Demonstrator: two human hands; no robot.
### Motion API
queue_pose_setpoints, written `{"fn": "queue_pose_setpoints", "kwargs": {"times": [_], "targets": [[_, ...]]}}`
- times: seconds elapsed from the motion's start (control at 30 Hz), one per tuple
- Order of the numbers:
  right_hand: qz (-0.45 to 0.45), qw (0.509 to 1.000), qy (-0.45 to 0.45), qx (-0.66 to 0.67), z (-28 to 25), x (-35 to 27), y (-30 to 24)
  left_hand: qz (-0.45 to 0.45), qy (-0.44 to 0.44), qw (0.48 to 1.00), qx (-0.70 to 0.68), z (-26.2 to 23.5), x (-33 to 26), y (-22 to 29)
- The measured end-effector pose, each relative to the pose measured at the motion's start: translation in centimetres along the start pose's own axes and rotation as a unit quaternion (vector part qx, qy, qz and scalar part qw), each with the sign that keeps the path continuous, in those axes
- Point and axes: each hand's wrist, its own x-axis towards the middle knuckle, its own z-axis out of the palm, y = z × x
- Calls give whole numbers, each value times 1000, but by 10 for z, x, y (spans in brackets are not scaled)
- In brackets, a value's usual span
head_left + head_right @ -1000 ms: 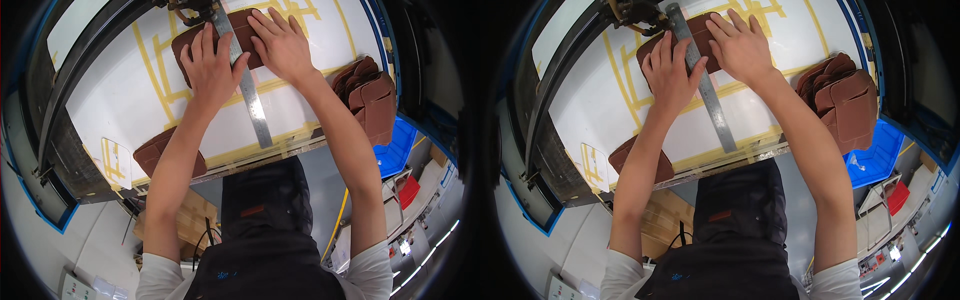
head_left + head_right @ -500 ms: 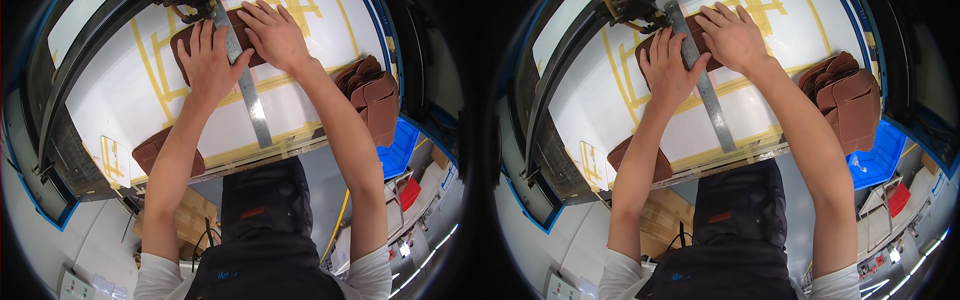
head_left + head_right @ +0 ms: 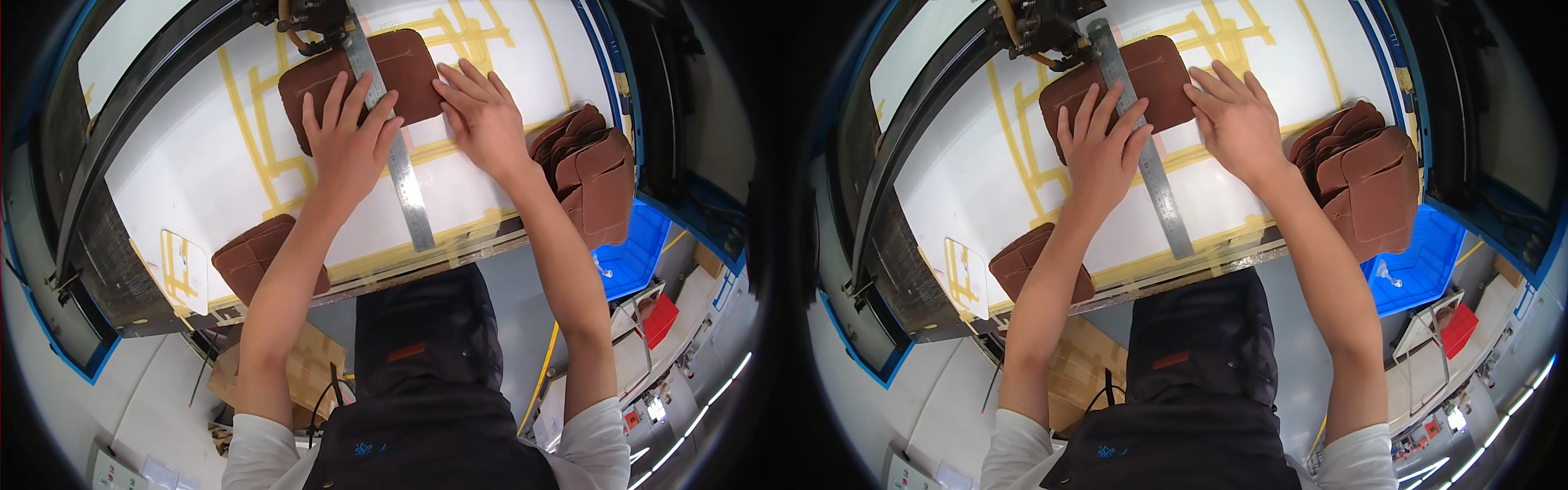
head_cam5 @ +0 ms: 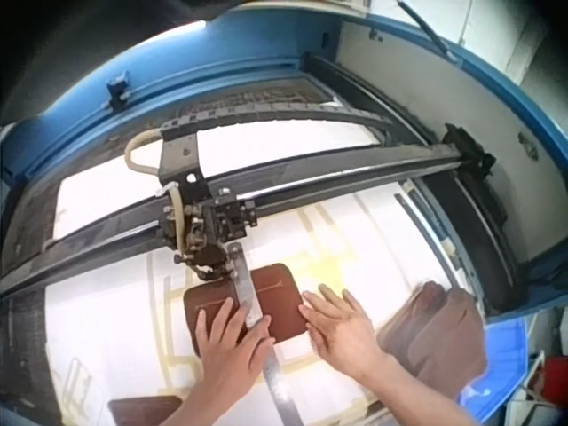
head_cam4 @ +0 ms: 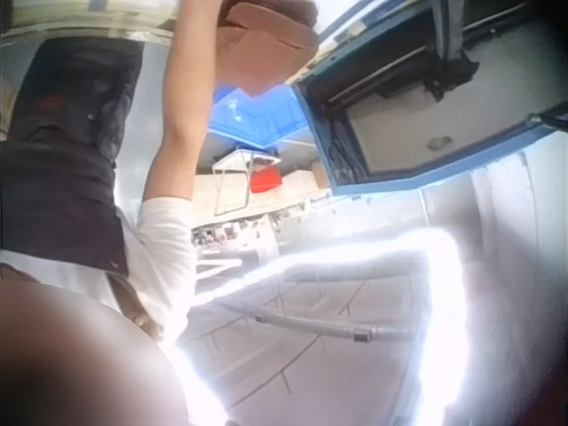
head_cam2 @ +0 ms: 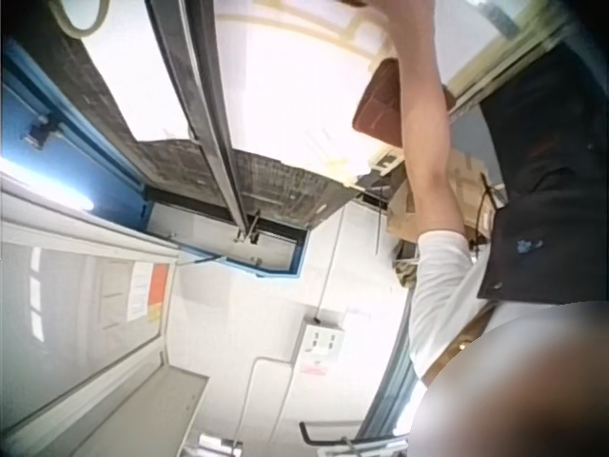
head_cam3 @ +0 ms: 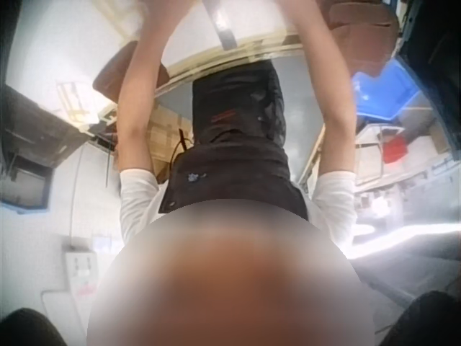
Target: Aligning leather pieces on a laser cutting machine using a ruler and operating the machine's control panel.
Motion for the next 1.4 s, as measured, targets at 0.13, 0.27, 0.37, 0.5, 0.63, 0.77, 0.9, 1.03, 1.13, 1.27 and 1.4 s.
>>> {"fn": "queue_pose_setpoints", "kwargs": {"times": [0.13,0.27,0.37,0.5,0.63,0.77,0.9,1.03,1.13,1.27,1.4], "targets": [[52,993,-23,100,-16,-5,2,-67,-29,997,10,-15,-18,-3],[46,994,-14,99,-24,-6,-12,-93,-66,993,13,-27,-34,3],[-27,996,-12,80,-17,-8,-24,-81,-80,993,4,-30,-40,11],[-46,997,-61,30,-9,-21,-28,-78,-98,992,21,-33,-51,14],[-38,995,-93,-11,-12,-29,-29,-76,-118,990,5,-35,-65,17],[-26,995,-92,-17,-15,-37,-36,-82,-127,988,-11,-39,-74,19],[-8,994,-109,-25,-16,-43,-40,-100,-102,990,-14,-36,-66,24],[4,993,-116,-24,-14,-47,-43,-56,-103,992,-47,-29,-39,35],[11,993,-113,-20,-13,-50,-44,-27,-103,994,-30,-23,-34,40],[19,994,-104,-16,-14,-51,-47,-41,-126,991,-31,-21,-42,41],[28,994,-101,-13,-10,-52,-49,-45,-118,991,-48,-24,-46,39]]}}
